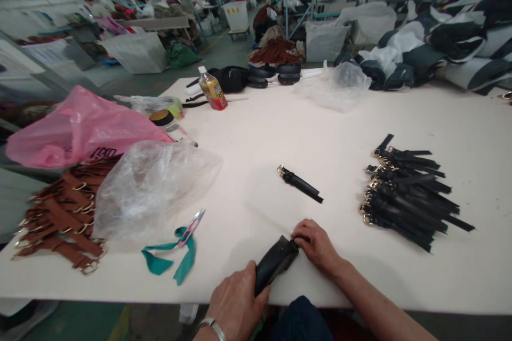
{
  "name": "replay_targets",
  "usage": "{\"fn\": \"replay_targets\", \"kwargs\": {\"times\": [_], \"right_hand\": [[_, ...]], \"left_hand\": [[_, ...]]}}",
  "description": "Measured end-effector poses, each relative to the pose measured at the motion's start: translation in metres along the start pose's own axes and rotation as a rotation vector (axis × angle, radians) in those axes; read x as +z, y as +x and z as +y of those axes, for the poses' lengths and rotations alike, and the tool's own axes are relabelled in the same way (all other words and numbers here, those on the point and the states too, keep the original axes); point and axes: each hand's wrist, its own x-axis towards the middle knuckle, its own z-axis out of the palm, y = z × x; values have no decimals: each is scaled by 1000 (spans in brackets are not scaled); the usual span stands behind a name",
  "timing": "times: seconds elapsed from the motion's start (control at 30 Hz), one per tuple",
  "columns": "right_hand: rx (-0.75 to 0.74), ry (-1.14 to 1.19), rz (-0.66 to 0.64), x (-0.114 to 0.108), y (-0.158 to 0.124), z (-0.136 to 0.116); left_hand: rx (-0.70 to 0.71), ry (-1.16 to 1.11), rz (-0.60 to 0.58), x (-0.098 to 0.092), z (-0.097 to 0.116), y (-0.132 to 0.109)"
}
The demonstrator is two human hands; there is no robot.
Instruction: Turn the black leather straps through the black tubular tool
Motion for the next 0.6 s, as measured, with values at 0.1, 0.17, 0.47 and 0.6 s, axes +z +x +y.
{"fn": "replay_targets", "kwargs": {"times": [0.1, 0.17, 0.47, 0.6], "right_hand": [[-1, -6, 8, 0, -1, 0], [-10, -9, 15, 2, -2, 0], [-16, 5, 32, 6, -2, 5], [-25, 5, 40, 5, -3, 5]], "left_hand": [[-14, -25, 18, 0, -5, 5], [-17, -24, 22, -3, -13, 3], [20, 48, 2, -15, 4, 3], [3, -63, 35, -6, -6, 6]]}}
